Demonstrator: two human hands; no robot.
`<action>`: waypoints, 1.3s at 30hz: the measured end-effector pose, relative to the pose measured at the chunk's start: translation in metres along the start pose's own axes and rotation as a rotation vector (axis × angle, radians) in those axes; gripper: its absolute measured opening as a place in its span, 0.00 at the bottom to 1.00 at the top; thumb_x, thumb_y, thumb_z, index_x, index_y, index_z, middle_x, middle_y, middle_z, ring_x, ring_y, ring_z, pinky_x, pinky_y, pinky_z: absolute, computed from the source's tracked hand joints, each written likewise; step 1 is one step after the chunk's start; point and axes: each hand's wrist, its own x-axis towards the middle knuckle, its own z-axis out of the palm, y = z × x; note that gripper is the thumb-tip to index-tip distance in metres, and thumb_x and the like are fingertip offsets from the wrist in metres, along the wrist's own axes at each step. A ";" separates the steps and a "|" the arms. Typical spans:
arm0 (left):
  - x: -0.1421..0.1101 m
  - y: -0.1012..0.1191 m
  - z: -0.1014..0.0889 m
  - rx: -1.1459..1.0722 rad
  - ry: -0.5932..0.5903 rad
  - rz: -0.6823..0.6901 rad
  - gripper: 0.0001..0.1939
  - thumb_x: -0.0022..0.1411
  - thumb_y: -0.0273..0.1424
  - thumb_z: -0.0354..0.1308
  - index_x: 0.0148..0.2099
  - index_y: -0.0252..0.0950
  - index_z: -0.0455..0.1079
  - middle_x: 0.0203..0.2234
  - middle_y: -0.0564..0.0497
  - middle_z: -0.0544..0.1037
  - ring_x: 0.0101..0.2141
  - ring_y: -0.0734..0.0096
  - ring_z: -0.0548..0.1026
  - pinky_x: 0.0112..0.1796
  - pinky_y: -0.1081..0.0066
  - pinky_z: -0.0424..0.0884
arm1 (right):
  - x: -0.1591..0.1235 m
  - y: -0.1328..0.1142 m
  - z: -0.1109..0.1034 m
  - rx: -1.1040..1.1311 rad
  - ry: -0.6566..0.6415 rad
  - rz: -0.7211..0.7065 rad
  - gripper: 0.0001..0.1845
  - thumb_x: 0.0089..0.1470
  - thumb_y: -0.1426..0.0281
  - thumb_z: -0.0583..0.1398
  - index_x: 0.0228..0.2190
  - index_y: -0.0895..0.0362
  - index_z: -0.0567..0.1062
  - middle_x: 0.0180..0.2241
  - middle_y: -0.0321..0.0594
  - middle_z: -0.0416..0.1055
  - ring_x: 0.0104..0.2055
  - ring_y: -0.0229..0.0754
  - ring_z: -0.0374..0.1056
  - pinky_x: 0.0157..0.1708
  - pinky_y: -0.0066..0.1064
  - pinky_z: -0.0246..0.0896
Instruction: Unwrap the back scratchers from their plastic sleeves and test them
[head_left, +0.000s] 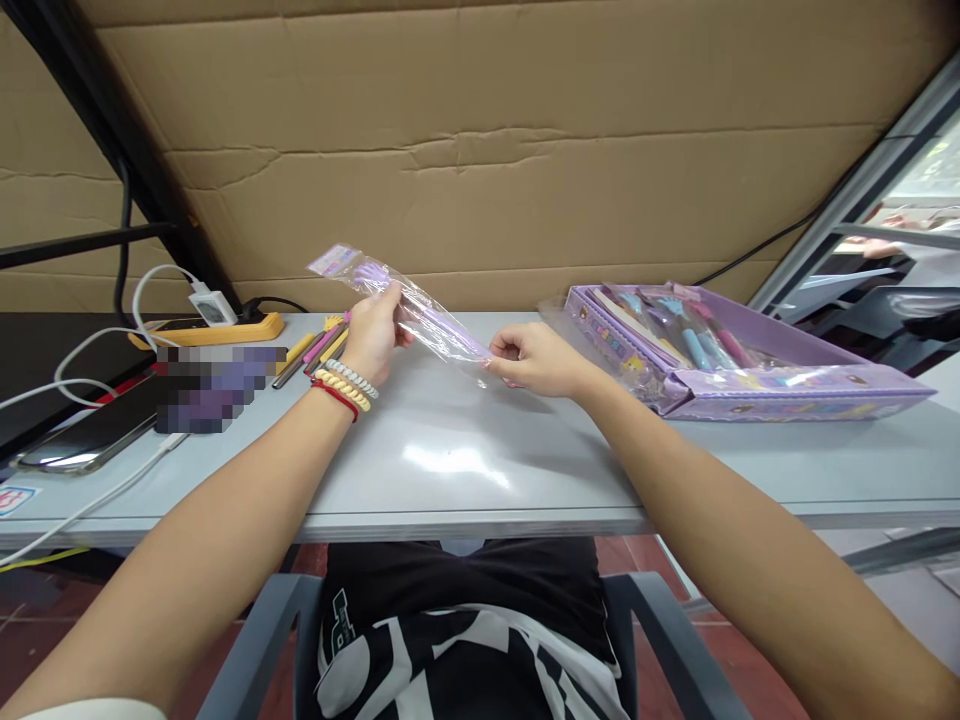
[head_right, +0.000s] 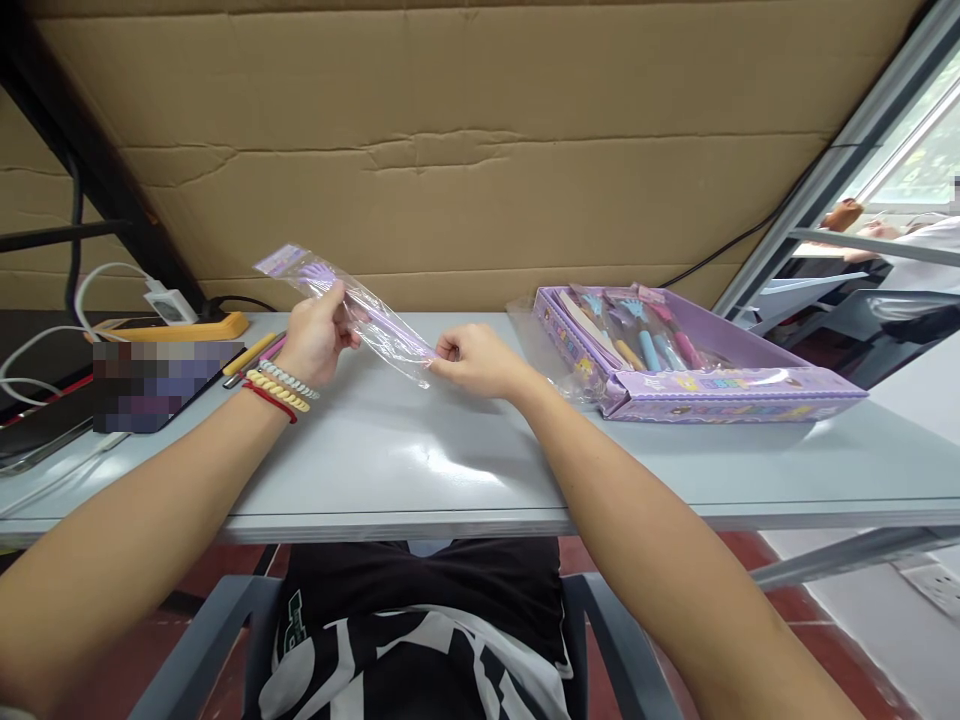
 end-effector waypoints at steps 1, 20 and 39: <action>0.001 0.001 -0.001 -0.012 0.028 0.011 0.15 0.62 0.38 0.56 0.27 0.37 0.62 0.17 0.56 0.70 0.13 0.79 0.63 0.16 0.76 0.59 | 0.000 0.000 -0.001 -0.010 -0.011 0.000 0.12 0.48 0.61 0.58 0.23 0.58 0.69 0.23 0.36 0.69 0.26 0.36 0.62 0.28 0.30 0.52; 0.004 0.016 -0.013 -0.224 0.018 -0.050 0.09 0.59 0.35 0.56 0.29 0.38 0.63 0.18 0.57 0.72 0.13 0.79 0.64 0.17 0.73 0.61 | -0.001 0.009 0.002 0.228 -0.007 0.099 0.17 0.50 0.56 0.62 0.25 0.57 0.69 0.19 0.33 0.65 0.20 0.33 0.60 0.21 0.27 0.52; 0.031 0.030 -0.054 -0.160 0.607 0.023 0.07 0.63 0.23 0.45 0.32 0.38 0.57 0.19 0.61 0.66 0.18 0.83 0.61 0.22 0.76 0.59 | 0.001 0.016 -0.027 0.483 0.348 0.117 0.17 0.53 0.60 0.63 0.22 0.58 0.69 0.19 0.35 0.66 0.20 0.31 0.57 0.22 0.26 0.51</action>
